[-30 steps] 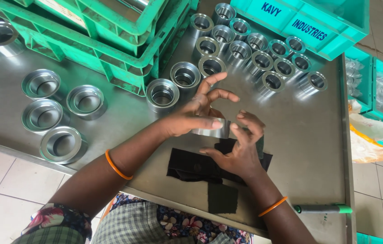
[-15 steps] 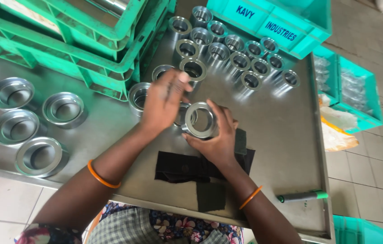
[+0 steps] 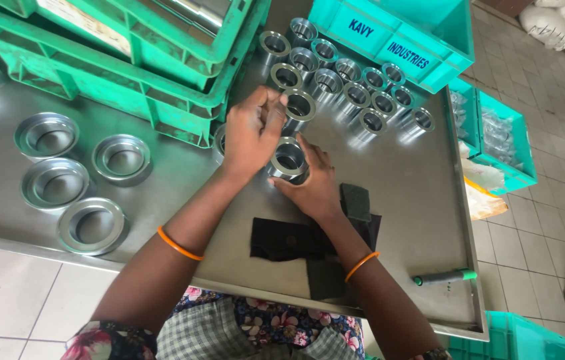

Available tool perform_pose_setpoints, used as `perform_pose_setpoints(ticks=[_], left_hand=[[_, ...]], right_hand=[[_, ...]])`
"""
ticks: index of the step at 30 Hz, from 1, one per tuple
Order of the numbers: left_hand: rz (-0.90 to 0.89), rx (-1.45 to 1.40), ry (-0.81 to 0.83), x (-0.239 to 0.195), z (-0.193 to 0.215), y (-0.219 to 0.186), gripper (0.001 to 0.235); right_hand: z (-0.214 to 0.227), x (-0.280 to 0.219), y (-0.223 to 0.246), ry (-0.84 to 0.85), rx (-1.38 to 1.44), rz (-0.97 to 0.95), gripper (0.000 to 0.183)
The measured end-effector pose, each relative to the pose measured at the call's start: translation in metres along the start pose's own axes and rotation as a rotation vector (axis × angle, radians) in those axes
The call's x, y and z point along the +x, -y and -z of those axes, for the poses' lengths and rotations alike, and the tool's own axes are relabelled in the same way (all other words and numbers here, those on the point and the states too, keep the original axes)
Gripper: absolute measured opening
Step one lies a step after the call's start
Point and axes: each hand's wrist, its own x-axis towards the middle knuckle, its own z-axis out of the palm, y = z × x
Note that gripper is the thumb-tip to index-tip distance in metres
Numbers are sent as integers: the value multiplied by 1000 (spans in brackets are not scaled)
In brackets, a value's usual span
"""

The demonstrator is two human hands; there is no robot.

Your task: Inspecting, cleaning, and marking metal rings and tubes at a workstation.

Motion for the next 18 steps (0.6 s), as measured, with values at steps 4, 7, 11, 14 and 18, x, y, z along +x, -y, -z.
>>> perform_pose_setpoints(ticks=[4, 7, 11, 14, 18], left_hand=[[-4, 24, -20, 0, 0, 4, 16], [-11, 17, -23, 1, 2, 10, 14], [-8, 20, -18, 0, 0, 16, 16], [2, 47, 8, -1, 0, 15, 16], [12, 36, 27, 0, 1, 9, 13]], right_hand=[[-1, 0, 9, 5, -5, -2, 102], [-3, -6, 4, -23, 43, -3, 101], [2, -13, -5, 4, 55, -14, 103], [40, -38, 0, 49, 4, 59, 110], [129, -120, -29, -127, -305, -145, 57]])
